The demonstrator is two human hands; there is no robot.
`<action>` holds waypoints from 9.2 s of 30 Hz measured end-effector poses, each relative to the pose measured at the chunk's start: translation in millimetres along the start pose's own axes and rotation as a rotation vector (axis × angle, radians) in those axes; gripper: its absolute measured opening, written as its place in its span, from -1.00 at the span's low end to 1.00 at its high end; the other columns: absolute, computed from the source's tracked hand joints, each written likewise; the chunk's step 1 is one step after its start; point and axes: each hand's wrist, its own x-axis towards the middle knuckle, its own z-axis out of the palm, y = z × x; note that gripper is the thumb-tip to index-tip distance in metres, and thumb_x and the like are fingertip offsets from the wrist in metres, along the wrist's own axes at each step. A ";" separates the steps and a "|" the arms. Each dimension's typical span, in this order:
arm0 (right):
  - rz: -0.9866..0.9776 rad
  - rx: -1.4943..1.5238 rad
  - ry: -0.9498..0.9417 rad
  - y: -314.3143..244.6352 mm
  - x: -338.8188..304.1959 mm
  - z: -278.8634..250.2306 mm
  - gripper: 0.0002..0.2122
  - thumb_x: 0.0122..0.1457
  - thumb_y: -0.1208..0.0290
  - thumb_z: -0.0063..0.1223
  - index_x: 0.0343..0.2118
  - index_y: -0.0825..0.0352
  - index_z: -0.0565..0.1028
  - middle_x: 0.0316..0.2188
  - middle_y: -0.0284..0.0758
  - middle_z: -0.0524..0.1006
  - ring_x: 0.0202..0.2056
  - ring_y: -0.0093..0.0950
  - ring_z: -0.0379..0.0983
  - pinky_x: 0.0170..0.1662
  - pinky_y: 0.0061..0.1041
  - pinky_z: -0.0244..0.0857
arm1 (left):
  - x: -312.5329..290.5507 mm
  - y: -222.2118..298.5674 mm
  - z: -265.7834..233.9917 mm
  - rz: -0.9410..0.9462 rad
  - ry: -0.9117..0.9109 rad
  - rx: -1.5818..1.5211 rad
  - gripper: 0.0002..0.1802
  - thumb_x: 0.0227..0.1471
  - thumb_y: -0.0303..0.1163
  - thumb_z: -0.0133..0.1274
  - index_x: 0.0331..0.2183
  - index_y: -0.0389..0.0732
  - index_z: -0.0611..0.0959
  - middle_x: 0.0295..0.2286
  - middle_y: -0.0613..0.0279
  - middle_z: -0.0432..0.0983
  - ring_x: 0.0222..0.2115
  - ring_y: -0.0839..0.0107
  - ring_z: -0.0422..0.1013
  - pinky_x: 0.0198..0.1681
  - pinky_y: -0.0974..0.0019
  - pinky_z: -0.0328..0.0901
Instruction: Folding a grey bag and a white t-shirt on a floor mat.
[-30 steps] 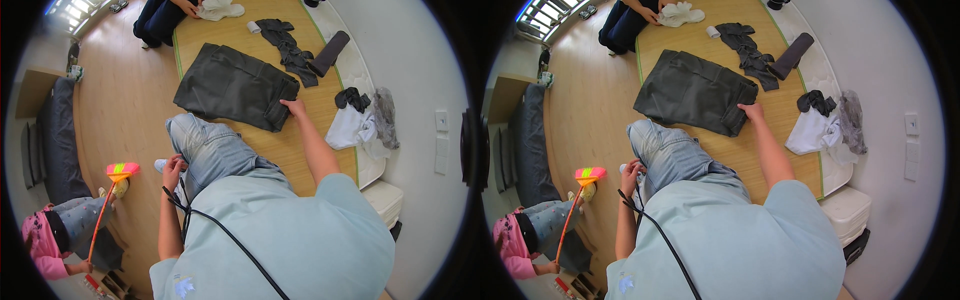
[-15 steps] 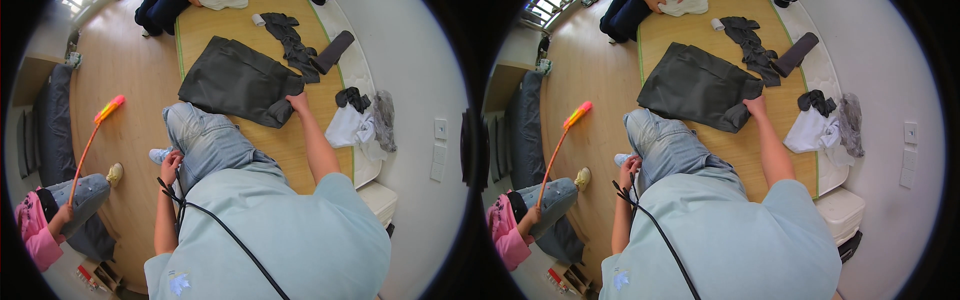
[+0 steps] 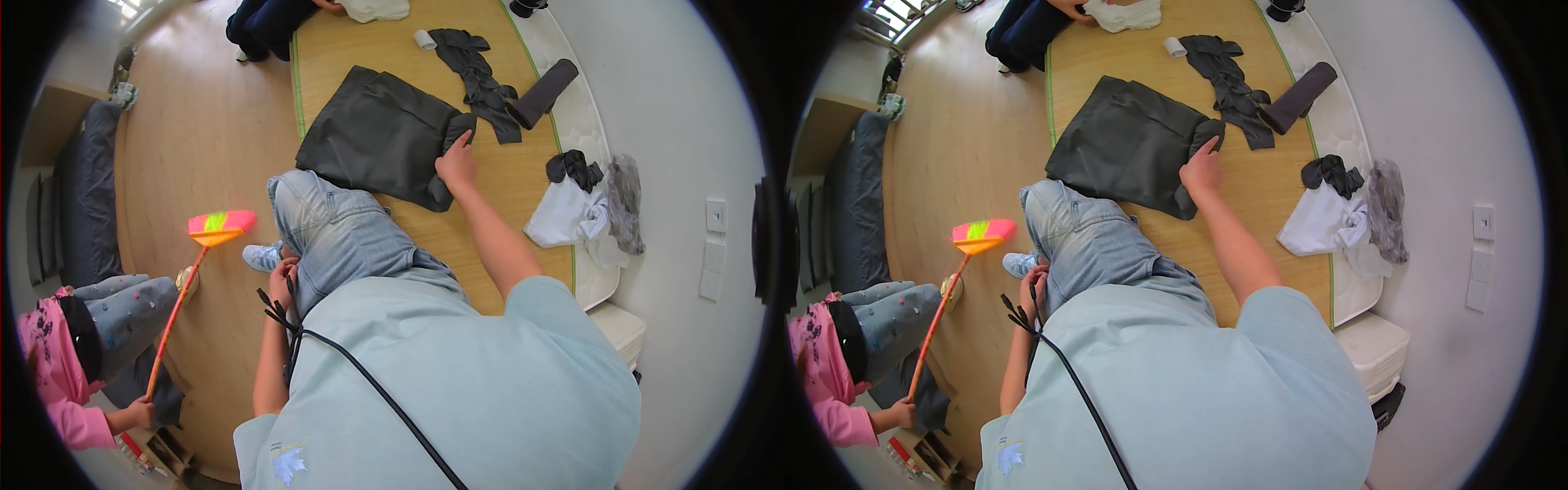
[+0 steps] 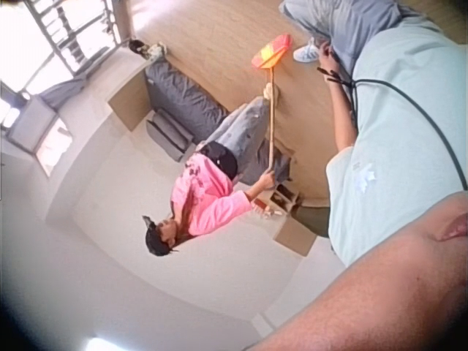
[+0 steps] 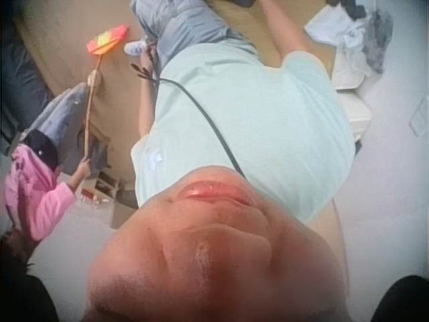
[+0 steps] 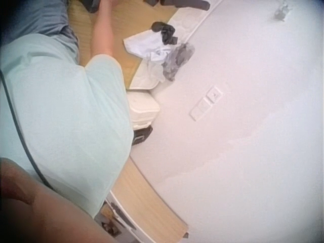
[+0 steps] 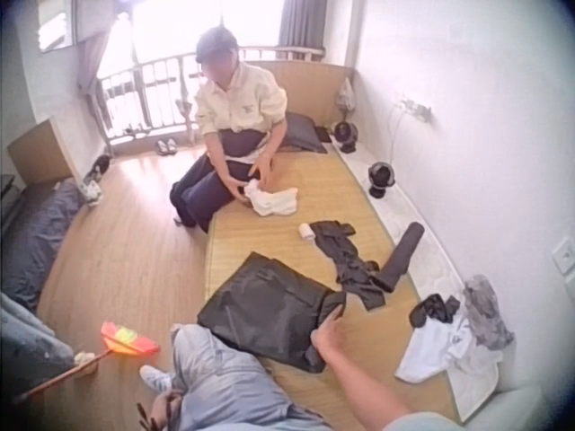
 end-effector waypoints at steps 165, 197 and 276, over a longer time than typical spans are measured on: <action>0.011 -0.047 0.183 -3.6 19.3 -15.0 -0.12 -0.10 0.21 0.22 0.24 0.33 -0.06 -0.08 0.04 0.33 -0.11 -0.07 0.37 -0.08 -0.20 0.33 | -14.9 -30.0 2.6 -0.062 0.126 0.045 -0.75 0.04 -0.46 -0.05 -0.21 -0.26 0.59 -0.44 0.33 0.52 -0.46 0.61 0.35 -0.37 0.54 0.25; -0.508 -0.062 0.024 -61.9 -26.7 41.6 -0.47 0.10 0.22 0.02 0.16 0.12 0.22 0.17 0.04 0.12 0.05 0.04 0.18 0.06 -0.09 0.14 | -8.8 -66.4 9.9 -0.119 0.196 0.002 -0.76 0.00 -0.37 0.03 -0.27 -0.26 0.61 -0.44 0.13 0.57 -0.39 0.39 0.48 -0.25 0.37 0.34; -0.129 1.505 -1.231 -66.7 -93.8 -54.3 -0.64 0.05 0.37 0.06 -0.09 0.41 0.39 -0.28 -0.25 0.54 -0.30 -0.44 0.52 -0.19 -0.45 0.44 | 40.3 224.0 0.4 -0.019 -0.401 -0.841 -0.31 0.12 -0.07 -0.01 0.12 -0.31 0.23 0.02 -0.02 0.32 0.04 0.19 0.29 0.08 0.17 0.22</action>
